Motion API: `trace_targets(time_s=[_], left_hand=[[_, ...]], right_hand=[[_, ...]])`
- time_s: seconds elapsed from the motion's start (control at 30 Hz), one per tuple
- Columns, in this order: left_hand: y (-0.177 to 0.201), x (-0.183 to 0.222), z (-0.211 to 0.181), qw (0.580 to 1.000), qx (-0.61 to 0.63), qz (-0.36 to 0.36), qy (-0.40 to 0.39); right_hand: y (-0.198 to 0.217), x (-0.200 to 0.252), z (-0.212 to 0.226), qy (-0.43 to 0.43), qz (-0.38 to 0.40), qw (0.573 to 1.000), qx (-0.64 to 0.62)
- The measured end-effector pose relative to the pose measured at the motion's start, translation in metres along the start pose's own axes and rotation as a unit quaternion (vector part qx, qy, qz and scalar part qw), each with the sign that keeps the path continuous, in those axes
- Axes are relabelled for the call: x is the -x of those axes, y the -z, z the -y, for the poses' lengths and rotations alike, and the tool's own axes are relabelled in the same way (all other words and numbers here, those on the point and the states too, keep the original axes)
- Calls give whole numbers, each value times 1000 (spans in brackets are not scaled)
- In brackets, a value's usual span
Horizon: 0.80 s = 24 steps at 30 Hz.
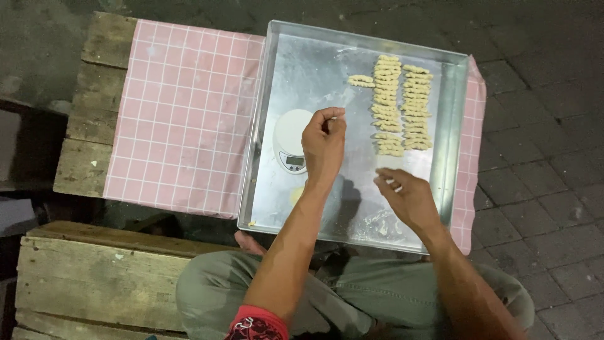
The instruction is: Pinching small pieces of dough and rolling them into shaped snacks before placing them on a baking tray.
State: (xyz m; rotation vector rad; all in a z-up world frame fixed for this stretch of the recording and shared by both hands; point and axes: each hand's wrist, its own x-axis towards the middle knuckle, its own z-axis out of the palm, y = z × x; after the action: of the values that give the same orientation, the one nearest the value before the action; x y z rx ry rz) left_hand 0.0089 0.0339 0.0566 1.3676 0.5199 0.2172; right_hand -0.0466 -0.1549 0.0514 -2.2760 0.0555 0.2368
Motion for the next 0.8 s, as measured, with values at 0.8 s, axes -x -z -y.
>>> trace_targets(time_s=[0.8], left_hand=[[313, 243, -16, 898, -294, -270, -186]], right_hand=[[23, 42, -56, -40, 9, 990, -132]])
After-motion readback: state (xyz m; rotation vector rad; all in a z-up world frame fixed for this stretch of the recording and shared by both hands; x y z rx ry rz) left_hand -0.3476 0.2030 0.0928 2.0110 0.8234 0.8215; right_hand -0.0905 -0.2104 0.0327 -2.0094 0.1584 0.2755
